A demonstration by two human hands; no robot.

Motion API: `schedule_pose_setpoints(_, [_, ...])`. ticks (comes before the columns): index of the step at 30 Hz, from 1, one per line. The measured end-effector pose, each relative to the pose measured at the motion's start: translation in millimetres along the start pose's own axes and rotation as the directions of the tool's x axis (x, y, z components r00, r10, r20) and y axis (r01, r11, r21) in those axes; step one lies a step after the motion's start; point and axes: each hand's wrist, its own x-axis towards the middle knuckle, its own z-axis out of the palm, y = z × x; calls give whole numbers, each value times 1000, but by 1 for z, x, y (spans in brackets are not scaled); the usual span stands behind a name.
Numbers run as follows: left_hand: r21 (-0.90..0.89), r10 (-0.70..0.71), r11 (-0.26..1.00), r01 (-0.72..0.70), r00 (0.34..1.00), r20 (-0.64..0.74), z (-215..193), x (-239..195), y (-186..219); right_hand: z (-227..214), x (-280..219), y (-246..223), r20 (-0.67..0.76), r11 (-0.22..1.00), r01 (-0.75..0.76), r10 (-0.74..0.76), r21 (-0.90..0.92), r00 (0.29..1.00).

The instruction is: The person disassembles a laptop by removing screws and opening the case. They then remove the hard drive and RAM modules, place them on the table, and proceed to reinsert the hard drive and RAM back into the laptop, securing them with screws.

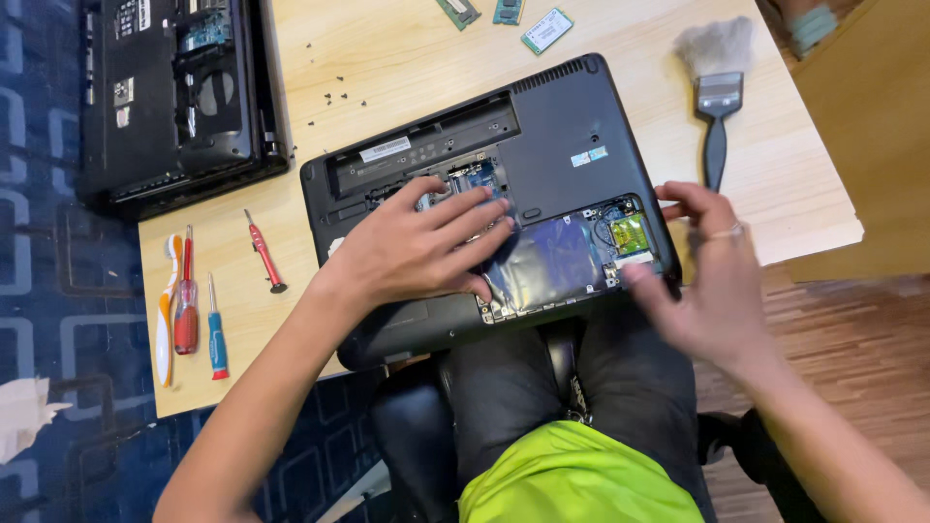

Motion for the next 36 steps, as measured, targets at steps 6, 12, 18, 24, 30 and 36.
schedule_pose_setpoints(6, [-45,246,967,-250,966,-80,21,11,-13,8,-11,-7,35,979,118,-114,-165,993])
schedule_pose_setpoints(12, [-94,244,965,-245,970,-15,27,9,-4,5,-6,-4,69,986,74,-64,-147,996])
schedule_pose_setpoints(18, [-87,172,981,-172,985,-7,20,15,2,6,-1,-6,69,981,116,-106,-155,992])
schedule_pose_setpoints(24, [-83,153,985,-151,988,14,23,13,3,9,-1,-4,68,979,111,-100,-173,993])
schedule_pose_setpoints(30, [-127,32,992,-26,998,48,21,2,3,6,1,12,58,967,162,-154,-196,986])
schedule_pose_setpoints(36, [-104,-255,957,270,957,140,-8,-16,32,-5,10,21,96,981,-59,42,184,994])
